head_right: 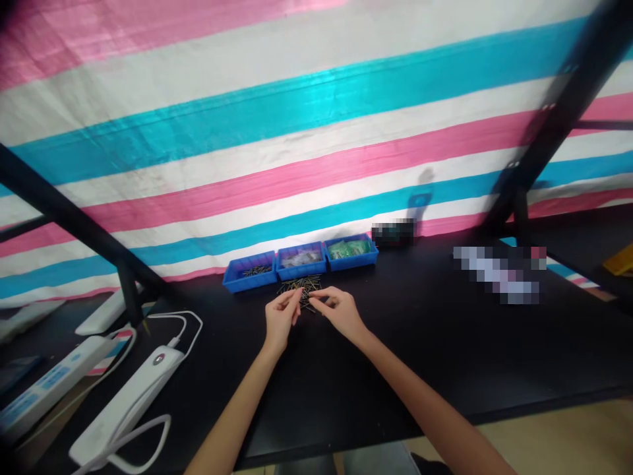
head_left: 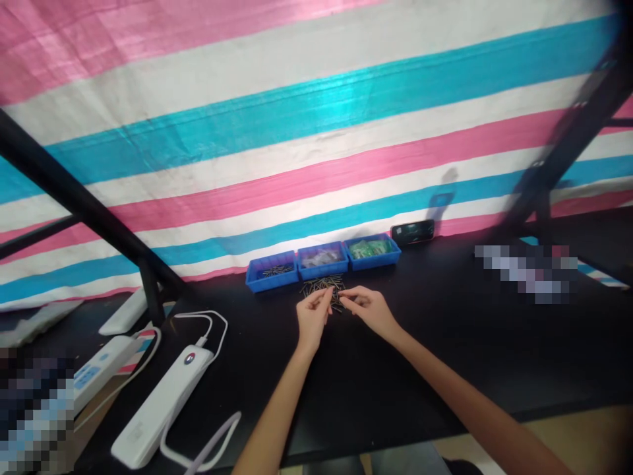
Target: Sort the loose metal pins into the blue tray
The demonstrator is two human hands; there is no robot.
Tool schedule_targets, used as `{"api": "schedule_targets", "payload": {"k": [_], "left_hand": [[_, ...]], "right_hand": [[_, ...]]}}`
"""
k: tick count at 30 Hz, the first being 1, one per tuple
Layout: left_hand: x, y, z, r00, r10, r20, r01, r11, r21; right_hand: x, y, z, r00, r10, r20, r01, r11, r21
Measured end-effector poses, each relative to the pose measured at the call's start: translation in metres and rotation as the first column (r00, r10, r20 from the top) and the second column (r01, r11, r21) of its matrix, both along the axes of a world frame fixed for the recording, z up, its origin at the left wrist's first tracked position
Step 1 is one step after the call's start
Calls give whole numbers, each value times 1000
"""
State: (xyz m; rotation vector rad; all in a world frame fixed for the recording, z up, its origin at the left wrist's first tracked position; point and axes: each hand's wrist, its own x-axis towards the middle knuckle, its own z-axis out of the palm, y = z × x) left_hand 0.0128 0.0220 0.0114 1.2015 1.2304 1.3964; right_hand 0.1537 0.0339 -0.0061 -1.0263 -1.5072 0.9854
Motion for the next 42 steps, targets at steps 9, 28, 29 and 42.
{"api": "schedule_targets", "payload": {"k": [9,28,29,42], "left_hand": [[2,1,-9,995,-95,25,96,994,-45],[-16,10,-15,972,-231,-42,225,968,-113],[-18,11,-15,974,-223,-36,217,968,-123],[-74,35,-21,922,271,276,-258,962,-84]], "right_hand": [[-5,-3,0,995,68,-78,-72,996,-47],[1,5,-8,999,-23,-43,22,1000,-18],[2,5,-9,999,-26,-32,25,1000,-17],[4,-7,-1,908,-135,396,26,963,267]]}}
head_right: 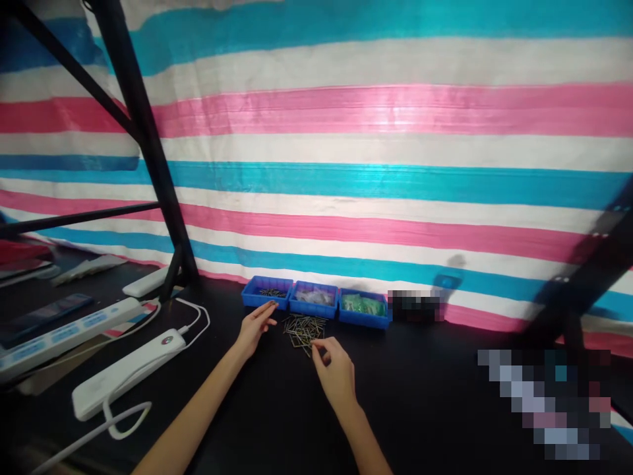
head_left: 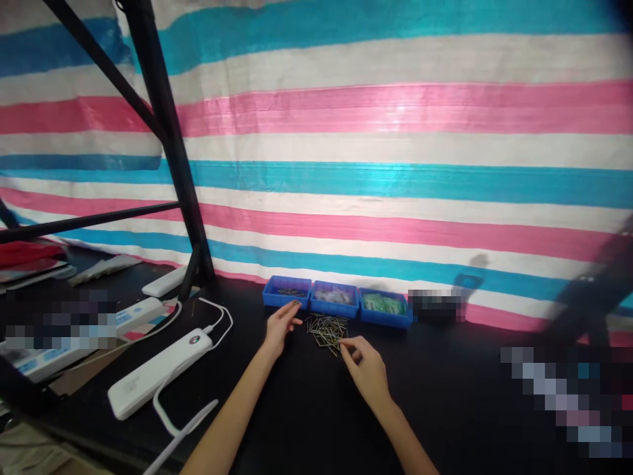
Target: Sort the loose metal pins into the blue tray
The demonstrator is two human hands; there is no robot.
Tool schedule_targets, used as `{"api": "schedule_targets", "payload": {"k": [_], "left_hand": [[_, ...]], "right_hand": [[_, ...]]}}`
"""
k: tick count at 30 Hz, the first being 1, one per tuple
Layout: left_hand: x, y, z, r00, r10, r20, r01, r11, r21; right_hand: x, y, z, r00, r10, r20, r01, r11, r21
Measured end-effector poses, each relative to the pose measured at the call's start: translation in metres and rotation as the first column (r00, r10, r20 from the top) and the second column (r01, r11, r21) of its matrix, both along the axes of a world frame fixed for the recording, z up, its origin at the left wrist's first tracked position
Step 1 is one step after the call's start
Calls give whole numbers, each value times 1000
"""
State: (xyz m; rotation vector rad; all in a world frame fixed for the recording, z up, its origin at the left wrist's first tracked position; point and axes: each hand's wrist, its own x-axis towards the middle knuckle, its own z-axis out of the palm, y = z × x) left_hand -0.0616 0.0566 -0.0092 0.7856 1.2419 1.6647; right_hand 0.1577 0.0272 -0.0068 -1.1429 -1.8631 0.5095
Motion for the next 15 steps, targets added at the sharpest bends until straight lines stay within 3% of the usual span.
{"api": "schedule_targets", "payload": {"k": [4,9,15], "left_hand": [[-10,2,1,998,1,64,-3,999,33],[-10,6,4,994,-81,72,76,994,77],[-12,13,8,987,-147,-63,154,977,146]], "right_hand": [[0,-3,0,998,15,64,-15,1000,0],[0,-2,-6,995,29,98,-29,1000,-2],[-2,0,-7,989,46,144,-43,999,-21]]}}
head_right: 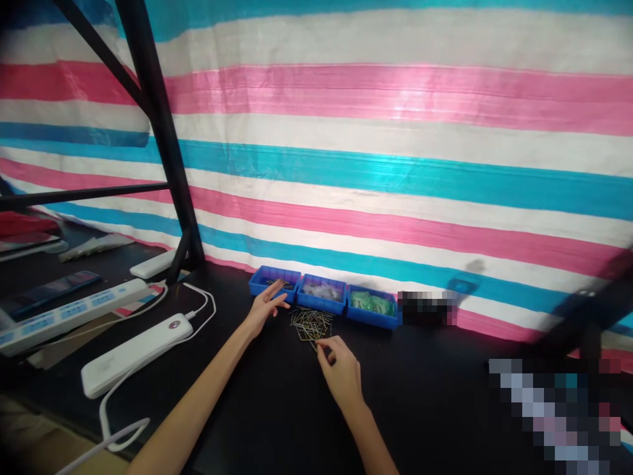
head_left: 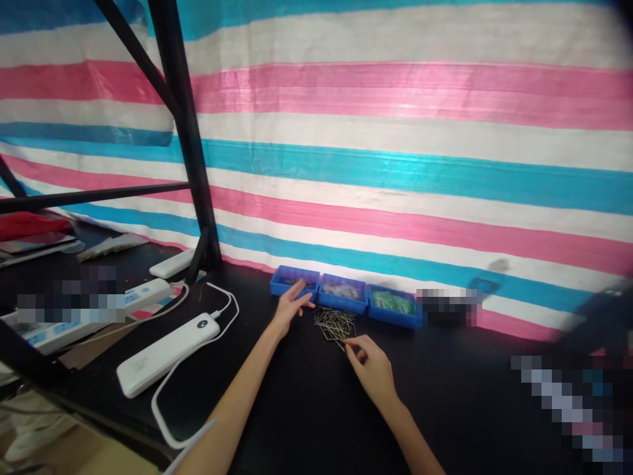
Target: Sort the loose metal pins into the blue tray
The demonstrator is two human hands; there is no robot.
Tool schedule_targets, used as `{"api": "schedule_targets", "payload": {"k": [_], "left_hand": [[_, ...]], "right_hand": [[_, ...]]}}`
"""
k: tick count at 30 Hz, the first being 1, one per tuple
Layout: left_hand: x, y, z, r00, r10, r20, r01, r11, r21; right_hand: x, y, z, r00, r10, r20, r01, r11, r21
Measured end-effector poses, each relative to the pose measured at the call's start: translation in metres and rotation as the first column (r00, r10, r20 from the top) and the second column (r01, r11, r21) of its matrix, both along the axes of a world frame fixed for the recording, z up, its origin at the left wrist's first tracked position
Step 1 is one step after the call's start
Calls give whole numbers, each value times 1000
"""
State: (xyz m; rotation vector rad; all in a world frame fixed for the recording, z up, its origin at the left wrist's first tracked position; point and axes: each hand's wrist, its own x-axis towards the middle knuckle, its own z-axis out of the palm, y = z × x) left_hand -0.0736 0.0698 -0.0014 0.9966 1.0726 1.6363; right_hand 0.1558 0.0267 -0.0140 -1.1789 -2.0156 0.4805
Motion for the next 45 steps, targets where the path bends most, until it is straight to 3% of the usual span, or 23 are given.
{"api": "schedule_targets", "payload": {"k": [6,11,16,19,22,24,26,40,45], "left_hand": [[1,-6,1,999,-38,-24,38,999,-12],[18,-22,0,994,-103,-33,103,995,-18],[39,-29,-5,952,-163,-260,152,986,-62],[47,-33,-6,830,-152,-536,142,988,-60],[51,-38,-4,586,-52,-808,129,991,29],[54,-42,-1,448,-14,-894,176,982,73],[57,-44,2,387,-13,-922,222,972,79],[64,-43,0,315,-9,-949,230,971,67],[71,-45,1,303,-47,-952,305,951,50]], "right_hand": [[0,0,2,999,3,44,-3,1000,-3],[1,-2,8,992,-66,110,70,997,-37],[1,-2,9,985,-71,155,84,993,-78],[1,-2,7,986,-52,159,64,995,-74],[0,-2,5,988,-55,146,60,998,-30],[1,-1,4,989,-67,135,69,998,-11],[1,0,4,988,-82,131,84,996,-9],[4,7,-2,982,-176,61,183,975,-128],[4,7,0,981,-180,72,189,971,-146]]}}
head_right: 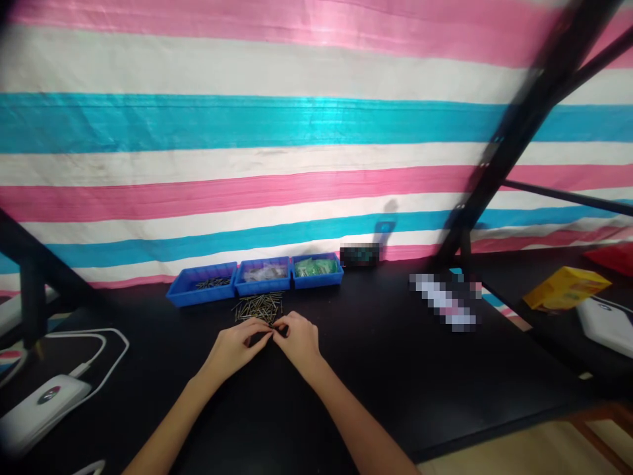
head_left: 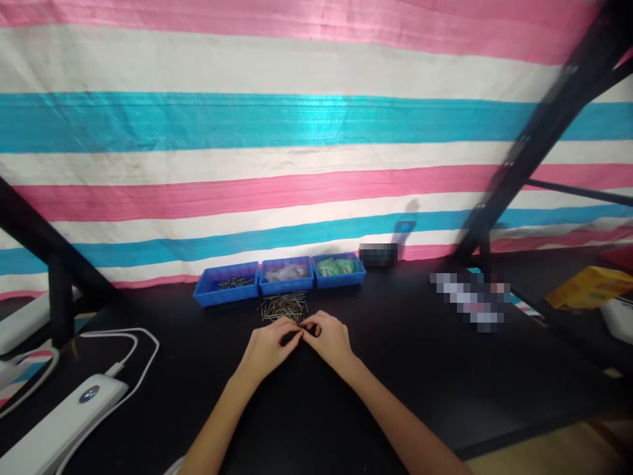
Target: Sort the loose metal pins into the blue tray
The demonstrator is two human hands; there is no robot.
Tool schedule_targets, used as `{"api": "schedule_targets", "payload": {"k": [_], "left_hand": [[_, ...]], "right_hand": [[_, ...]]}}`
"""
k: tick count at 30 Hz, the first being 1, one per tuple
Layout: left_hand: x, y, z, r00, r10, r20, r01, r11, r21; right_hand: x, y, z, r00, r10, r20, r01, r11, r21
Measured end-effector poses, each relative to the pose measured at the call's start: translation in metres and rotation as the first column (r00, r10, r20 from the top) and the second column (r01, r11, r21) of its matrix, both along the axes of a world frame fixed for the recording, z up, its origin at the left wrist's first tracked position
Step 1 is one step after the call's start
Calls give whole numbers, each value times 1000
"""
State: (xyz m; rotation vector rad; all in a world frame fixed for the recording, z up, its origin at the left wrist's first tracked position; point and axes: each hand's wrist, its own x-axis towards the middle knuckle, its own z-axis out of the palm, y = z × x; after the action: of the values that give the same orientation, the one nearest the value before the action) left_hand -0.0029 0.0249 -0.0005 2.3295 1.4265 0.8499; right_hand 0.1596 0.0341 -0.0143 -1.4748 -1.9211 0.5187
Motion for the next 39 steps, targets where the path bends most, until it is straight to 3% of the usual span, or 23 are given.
{"api": "schedule_targets", "payload": {"k": [7,13,18,22,27,31,35,39], "left_hand": [[1,2,-9,996,-47,69,53,994,-94],[1,-1,-6,995,-16,97,28,993,-117],[0,-2,-3,995,52,82,-47,997,-55],[1,-1,-6,980,91,179,-83,995,-48],[6,1,-9,933,119,339,-115,993,-31],[9,3,-9,876,119,468,-94,993,-75],[12,5,-11,786,163,597,-76,983,-168],[15,6,-13,742,174,648,-25,972,-232]], "right_hand": [[1,0,-1,1000,-16,12,16,1000,15],[1,0,-1,1000,-7,10,6,999,39],[2,1,1,995,-10,-98,14,999,39],[2,3,1,962,49,-267,-31,997,72],[-1,3,-1,885,132,-447,-87,989,120],[-5,4,-5,830,119,-545,-103,993,59],[-7,3,-5,821,164,-547,-168,985,44],[-8,0,-3,842,228,-489,-235,971,49]]}}
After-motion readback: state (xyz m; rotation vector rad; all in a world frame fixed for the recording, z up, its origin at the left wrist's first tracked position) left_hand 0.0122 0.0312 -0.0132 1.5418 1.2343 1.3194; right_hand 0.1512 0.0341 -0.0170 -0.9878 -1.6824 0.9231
